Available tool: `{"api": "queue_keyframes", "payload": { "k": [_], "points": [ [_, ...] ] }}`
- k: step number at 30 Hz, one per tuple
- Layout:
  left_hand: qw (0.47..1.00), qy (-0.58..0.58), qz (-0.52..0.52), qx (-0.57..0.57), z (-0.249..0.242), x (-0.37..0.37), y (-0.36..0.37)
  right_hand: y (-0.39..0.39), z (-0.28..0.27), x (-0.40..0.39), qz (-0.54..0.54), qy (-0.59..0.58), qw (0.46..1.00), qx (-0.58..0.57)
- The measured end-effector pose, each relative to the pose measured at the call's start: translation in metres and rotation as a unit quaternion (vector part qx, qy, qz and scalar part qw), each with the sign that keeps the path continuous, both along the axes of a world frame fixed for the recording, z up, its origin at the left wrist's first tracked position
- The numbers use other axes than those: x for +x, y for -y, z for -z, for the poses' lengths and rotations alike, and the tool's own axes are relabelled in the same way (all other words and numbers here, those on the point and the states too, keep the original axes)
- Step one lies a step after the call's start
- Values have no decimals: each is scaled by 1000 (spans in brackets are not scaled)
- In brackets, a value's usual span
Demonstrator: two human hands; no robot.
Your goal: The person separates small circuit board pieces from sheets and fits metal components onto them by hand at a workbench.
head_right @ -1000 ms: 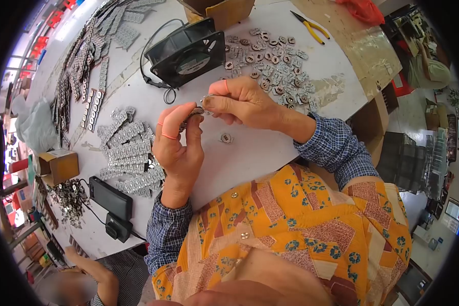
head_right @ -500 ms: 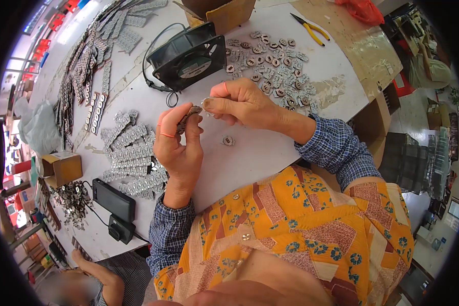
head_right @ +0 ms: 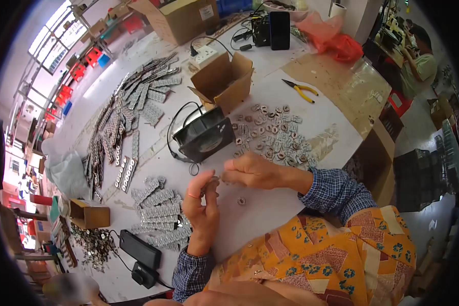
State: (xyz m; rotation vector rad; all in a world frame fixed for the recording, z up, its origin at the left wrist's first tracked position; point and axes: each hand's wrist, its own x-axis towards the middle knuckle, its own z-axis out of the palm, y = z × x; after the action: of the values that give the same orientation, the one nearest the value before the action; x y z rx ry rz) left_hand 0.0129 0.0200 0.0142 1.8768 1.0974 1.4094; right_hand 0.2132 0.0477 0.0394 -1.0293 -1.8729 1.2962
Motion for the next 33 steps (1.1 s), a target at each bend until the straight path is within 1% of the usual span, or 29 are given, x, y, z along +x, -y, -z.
{"api": "queue_keyframes", "payload": {
  "k": [2,3,6,7,9,11,12,15,18,21,24,27,30,33],
  "points": [
    [998,-13,44,-29,8,-3,2,-2,5,5,7,26,999,37],
    [996,6,79,-50,8,-4,2,-2,3,5,29,33,998,49],
    [994,-41,98,-17,3,-2,0,-9,18,9,58,123,963,232],
    [995,-38,85,-24,5,-2,0,-9,18,10,66,123,961,239],
    [997,-31,61,-39,11,-3,0,-8,15,9,81,121,957,252],
    [983,78,64,-153,6,-1,4,-6,4,9,35,98,977,184],
    [967,132,65,-210,4,0,6,-5,2,9,12,86,985,149],
    [971,110,108,-185,9,0,5,0,7,1,-34,19,989,144],
    [936,163,138,-279,7,-7,5,0,9,1,-43,-1,991,127],
    [918,217,149,-297,-3,-6,6,1,-4,4,-34,-3,999,28],
    [923,201,166,-282,1,-6,8,1,1,4,-57,5,996,62],
    [911,212,162,-314,-2,-4,6,0,5,3,-47,3,993,111],
    [903,230,111,-345,-2,-2,6,-3,10,6,-52,40,990,125],
    [881,235,120,-392,-11,-7,4,-6,18,2,-49,45,973,222]
  ]
}}
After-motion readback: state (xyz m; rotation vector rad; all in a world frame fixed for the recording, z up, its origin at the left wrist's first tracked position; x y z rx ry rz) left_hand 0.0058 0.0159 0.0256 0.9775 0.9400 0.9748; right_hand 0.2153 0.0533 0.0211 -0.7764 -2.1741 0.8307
